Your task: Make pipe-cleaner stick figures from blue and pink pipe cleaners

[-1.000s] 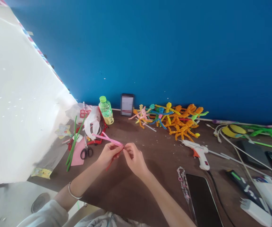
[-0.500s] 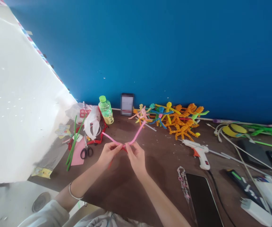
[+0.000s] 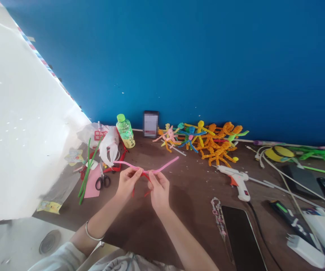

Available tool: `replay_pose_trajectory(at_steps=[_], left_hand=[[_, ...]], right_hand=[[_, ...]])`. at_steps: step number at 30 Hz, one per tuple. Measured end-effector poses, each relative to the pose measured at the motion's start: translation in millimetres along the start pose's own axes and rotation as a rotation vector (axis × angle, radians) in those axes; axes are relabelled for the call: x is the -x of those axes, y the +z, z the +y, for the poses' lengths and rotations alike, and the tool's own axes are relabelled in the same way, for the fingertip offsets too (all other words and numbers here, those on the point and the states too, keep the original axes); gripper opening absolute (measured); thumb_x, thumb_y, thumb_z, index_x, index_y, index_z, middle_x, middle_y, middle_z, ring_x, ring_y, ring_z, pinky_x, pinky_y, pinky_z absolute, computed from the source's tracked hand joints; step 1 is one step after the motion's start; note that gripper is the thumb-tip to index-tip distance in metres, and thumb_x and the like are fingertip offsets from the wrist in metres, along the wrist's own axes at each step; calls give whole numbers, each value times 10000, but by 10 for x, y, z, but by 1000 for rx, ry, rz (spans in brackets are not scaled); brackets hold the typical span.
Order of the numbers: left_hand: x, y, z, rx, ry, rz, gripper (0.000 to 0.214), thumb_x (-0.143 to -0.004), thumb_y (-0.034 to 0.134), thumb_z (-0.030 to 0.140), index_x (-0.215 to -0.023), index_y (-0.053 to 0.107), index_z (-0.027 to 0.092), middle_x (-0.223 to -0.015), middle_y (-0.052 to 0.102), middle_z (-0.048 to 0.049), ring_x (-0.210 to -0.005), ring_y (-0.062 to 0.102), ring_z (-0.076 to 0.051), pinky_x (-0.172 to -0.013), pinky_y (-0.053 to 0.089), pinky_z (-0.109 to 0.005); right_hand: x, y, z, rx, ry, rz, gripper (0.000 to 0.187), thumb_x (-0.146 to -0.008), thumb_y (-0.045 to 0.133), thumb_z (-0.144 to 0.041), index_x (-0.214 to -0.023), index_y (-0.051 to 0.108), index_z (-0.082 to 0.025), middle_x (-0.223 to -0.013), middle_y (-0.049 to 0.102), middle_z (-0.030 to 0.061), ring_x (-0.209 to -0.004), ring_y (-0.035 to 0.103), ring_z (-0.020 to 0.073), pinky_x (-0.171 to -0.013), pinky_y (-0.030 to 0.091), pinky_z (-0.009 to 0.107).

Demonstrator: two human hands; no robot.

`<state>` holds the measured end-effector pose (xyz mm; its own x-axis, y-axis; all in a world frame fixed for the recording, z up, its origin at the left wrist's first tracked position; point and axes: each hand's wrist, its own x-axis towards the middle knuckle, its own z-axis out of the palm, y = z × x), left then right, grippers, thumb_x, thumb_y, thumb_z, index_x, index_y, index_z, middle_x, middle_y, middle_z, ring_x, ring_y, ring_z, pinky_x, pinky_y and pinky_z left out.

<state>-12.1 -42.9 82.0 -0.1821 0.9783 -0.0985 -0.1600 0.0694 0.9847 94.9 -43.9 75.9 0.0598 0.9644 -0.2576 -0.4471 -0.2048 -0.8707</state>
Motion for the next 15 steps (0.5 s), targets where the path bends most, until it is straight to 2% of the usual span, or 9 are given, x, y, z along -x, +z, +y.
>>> replay_pose_trajectory(at_steps=[6,9,12,15], left_hand=[[30,68,-29,82,-14,53,238,-688,640,375,-693,623,138,-685,644,-41,-641,578,-135,-626,444,-244],[-12,55,-76,150,-69,60,276,-660,661,397,-691,624,126,-637,614,-23,-533,504,-85,-508,382,-202],[-82,-23,-103,204,-186,-19,327,-635,677,415,-721,641,101,-562,558,4,-432,366,-30,-417,269,-177],[-133,-107,-92,186,-212,-132,320,-637,681,396,-750,662,97,-584,564,-1,-448,354,-25,-427,269,-173]], right_hand=[[19,23,22,34,-61,18,255,-676,647,-398,-671,507,-185,-545,348,-61,-419,190,37,-361,180,204],[-6,12,39,71,-102,26,254,-702,623,-410,-708,517,-179,-563,370,-53,-424,207,36,-368,202,201],[-51,-48,14,224,-128,-48,247,-762,561,-410,-756,561,-164,-518,354,-55,-430,266,54,-388,249,206],[-95,-126,-41,462,-167,-132,250,-767,554,-399,-730,598,-156,-492,419,-36,-453,371,82,-431,332,222]])
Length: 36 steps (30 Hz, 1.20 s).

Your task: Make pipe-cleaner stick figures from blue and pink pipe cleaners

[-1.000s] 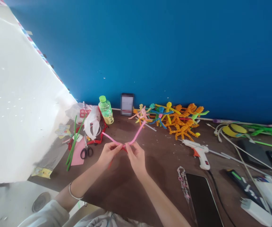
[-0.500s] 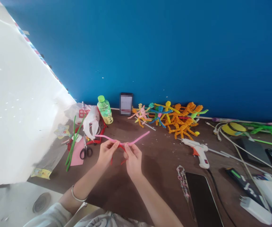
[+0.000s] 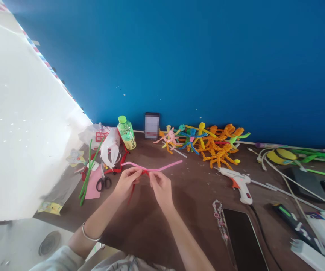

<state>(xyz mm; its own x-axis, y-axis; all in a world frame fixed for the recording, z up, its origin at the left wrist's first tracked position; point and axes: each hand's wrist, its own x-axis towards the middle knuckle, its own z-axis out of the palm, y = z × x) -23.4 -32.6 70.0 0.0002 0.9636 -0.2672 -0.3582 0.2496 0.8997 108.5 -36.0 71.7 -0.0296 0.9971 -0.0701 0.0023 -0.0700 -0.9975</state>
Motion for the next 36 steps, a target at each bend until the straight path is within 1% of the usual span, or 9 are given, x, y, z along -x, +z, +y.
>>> replay_pose_trajectory(at_steps=[6,8,12,16,19,24,27,31,36], left_hand=[[36,-30,29,-196,88,-44,279,-663,661,354,-826,664,128,-758,652,-68,-643,571,-137,-631,456,-266],[78,-43,9,-405,267,23,223,-705,621,331,-829,652,149,-801,654,-76,-717,592,-170,-690,467,-304],[169,-77,-16,-1004,797,206,157,-764,553,250,-882,641,196,-916,642,-92,-911,562,-217,-848,407,-381],[155,-58,15,-1404,1093,25,429,-789,503,226,-1215,471,183,-1202,542,-125,-1164,430,-273,-1019,209,-509],[79,-49,24,-1526,1114,-1,461,-818,395,119,-1277,388,160,-1192,547,-124,-1152,450,-245,-1041,154,-535],[20,-96,18,-1568,1040,-99,435,-847,326,107,-1279,371,132,-1038,594,-115,-968,543,-198,-942,373,-411],[38,-120,31,-1534,1014,-117,444,-851,328,116,-1294,349,122,-1014,583,-130,-945,542,-208,-854,435,-378],[40,-118,3,-1322,972,-147,487,-845,322,95,-1330,303,142,-1060,558,-137,-999,525,-198,-845,454,-353],[44,-11,-116,-917,872,-60,436,-866,344,147,-1298,371,193,-1073,592,-110,-957,574,-160,-810,493,-309]], right_hand=[[-22,-83,4,173,-88,6,238,-740,576,-401,-723,622,-168,-582,566,11,-492,488,114,-482,424,240],[-20,-95,13,192,-97,29,253,-753,555,-411,-722,616,-167,-566,561,12,-487,491,119,-472,422,240],[-19,-127,13,240,-122,66,255,-756,547,-419,-727,615,-175,-586,587,25,-511,522,138,-463,415,241],[-9,-135,-31,254,-140,21,251,-779,521,-402,-742,618,-173,-612,602,30,-514,533,140,-474,426,247],[5,-140,-76,329,-232,7,221,-811,488,-359,-775,614,-182,-669,616,40,-564,558,149,-525,460,262],[13,-223,-94,708,-631,87,163,-837,480,-261,-892,623,-206,-918,631,91,-841,598,192,-736,492,305],[-6,-280,-68,937,-769,57,253,-855,457,-226,-1071,583,-187,-1066,613,114,-954,590,207,-758,501,287],[-38,-265,-23,1064,-823,9,309,-877,419,-217,-1155,535,-149,-985,646,119,-870,623,200,-706,520,278],[-52,-133,17,876,-827,104,265,-879,392,-163,-1102,536,-151,-915,647,100,-832,619,181,-691,520,278]])
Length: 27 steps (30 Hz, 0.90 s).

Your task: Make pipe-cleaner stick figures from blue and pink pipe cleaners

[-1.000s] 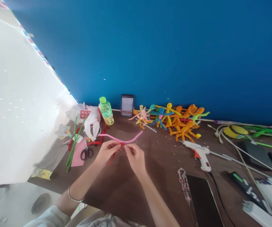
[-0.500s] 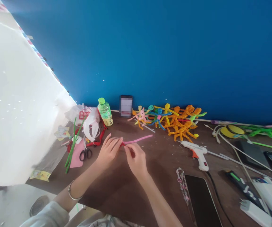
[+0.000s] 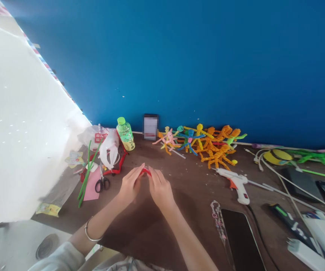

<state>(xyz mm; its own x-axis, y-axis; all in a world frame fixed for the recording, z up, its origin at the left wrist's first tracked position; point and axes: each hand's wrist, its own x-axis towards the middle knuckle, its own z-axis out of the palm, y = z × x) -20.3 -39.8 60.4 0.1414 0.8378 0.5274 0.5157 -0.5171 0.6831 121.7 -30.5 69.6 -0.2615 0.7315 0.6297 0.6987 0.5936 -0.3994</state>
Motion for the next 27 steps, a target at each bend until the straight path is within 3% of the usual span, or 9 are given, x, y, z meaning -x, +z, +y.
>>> replay_pose_trajectory(at_steps=[3,7,11,15,20,23,27], left_hand=[[7,78,99,95,-139,114,374,-868,380,228,-1230,469,208,-1066,622,-96,-914,611,-179,-803,506,-331],[-12,123,231,295,-405,87,408,-867,382,346,-1235,474,196,-1044,641,-84,-912,619,-203,-775,519,-337],[5,160,241,481,-505,32,504,-857,377,422,-1295,392,176,-1140,593,-108,-997,577,-219,-826,495,-358],[69,214,209,548,-515,-11,530,-869,343,422,-1345,296,193,-1287,478,-101,-1146,474,-218,-960,399,-377],[99,242,214,491,-473,2,502,-892,307,368,-1358,257,188,-1372,371,-90,-1270,322,-191,-1070,235,-368],[93,221,190,413,-444,-15,495,-893,313,343,-1361,245,198,-1367,377,-92,-1267,327,-192,-1069,227,-391],[100,165,95,284,-367,-127,533,-871,369,342,-1367,223,211,-1353,393,-109,-1228,385,-212,-1020,309,-410]], right_hand=[[-13,51,-39,-65,45,65,247,-863,399,-118,-1056,546,-160,-890,641,88,-822,611,170,-710,507,277],[-32,84,-81,-136,108,125,220,-853,412,-111,-996,568,-172,-854,637,72,-782,602,156,-723,487,277],[-55,95,-145,-221,264,152,203,-871,397,-173,-936,589,-183,-785,634,50,-705,595,150,-669,473,272],[-69,108,-210,-285,413,108,227,-882,376,-229,-881,599,-186,-720,615,32,-636,572,142,-603,451,255],[-71,105,-226,-284,450,31,279,-897,330,-269,-928,595,-186,-838,619,57,-737,570,159,-662,429,274],[-77,59,-193,-303,445,-49,311,-904,302,-282,-929,598,-193,-896,613,63,-812,560,172,-727,414,295],[-106,-68,-95,-540,475,-150,332,-900,316,-338,-862,609,-186,-908,596,70,-821,552,171,-736,429,293]])
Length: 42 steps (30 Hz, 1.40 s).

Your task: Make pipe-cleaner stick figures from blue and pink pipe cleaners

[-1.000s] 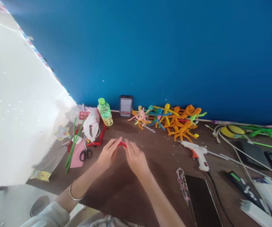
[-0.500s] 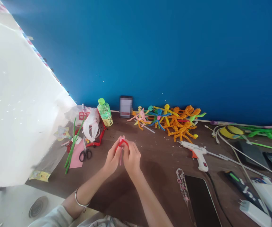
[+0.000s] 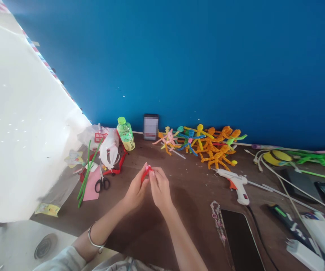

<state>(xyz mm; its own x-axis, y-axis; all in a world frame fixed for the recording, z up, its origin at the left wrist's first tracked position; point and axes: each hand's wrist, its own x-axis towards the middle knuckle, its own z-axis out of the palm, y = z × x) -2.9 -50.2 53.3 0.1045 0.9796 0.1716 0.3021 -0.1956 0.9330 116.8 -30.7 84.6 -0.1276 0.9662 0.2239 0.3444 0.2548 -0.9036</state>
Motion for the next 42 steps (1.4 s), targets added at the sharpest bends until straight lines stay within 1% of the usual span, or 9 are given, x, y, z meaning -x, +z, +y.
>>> replay_pose_trajectory(at_steps=[3,6,11,13,17,24,31,37,42], left_hand=[[-7,-62,-49,-98,19,-122,635,-831,453,358,-1381,163,232,-1319,438,-108,-1163,462,-223,-948,396,-401],[-7,-87,-55,-147,16,-134,620,-835,445,340,-1377,165,230,-1299,461,-105,-1140,483,-219,-923,414,-393],[-7,-73,1,-176,3,-34,395,-837,421,242,-1231,403,215,-1117,575,-82,-951,569,-177,-830,452,-334],[-12,-70,18,-214,6,-26,298,-824,427,208,-1116,486,201,-982,600,-67,-842,575,-162,-760,460,-302],[-14,-58,19,-309,7,-7,196,-831,406,202,-989,521,188,-849,570,-47,-746,553,-151,-675,447,-273],[33,-19,9,-397,17,-32,216,-855,358,226,-1029,481,187,-871,537,-62,-754,553,-166,-659,449,-287],[9,-86,73,-83,-57,-149,252,-883,309,245,-1023,504,169,-897,586,-64,-790,562,-146,-723,457,-287],[32,-85,131,206,-202,-250,378,-896,267,377,-1127,455,143,-807,618,-43,-712,578,-132,-713,475,-304],[52,-61,119,215,-133,-253,483,-799,504,380,-1216,419,151,-1036,596,-97,-889,574,-183,-811,459,-342]], right_hand=[[-33,-152,-7,-103,82,-119,373,-873,365,-400,-701,608,-176,-904,582,64,-735,551,151,-648,445,265],[-48,-265,-17,-160,160,-189,334,-831,437,-433,-728,618,-173,-919,574,62,-618,527,119,-559,442,248],[-24,-318,-22,-119,203,17,278,-739,567,-443,-783,623,-175,-775,619,54,-657,567,159,-582,458,259],[-11,-323,-39,-103,224,16,267,-723,587,-434,-729,627,-170,-715,630,43,-654,580,166,-604,460,265],[-7,-343,-113,-271,335,-113,224,-698,633,-390,-736,617,-169,-693,647,26,-639,596,152,-614,464,263],[-38,-347,-119,-539,544,-291,331,-642,697,-369,-863,608,-140,-667,634,25,-576,584,125,-532,463,250],[-55,-358,-98,-490,513,-370,264,-634,698,-380,-707,605,-143,-633,617,6,-598,583,127,-557,455,247],[-61,-340,-40,-489,469,-368,274,-672,664,-403,-722,590,-144,-624,593,-8,-572,546,108,-563,437,245],[-53,-324,-15,-434,452,-345,297,-682,646,-430,-673,559,-146,-573,537,-24,-527,481,87,-512,389,220]])
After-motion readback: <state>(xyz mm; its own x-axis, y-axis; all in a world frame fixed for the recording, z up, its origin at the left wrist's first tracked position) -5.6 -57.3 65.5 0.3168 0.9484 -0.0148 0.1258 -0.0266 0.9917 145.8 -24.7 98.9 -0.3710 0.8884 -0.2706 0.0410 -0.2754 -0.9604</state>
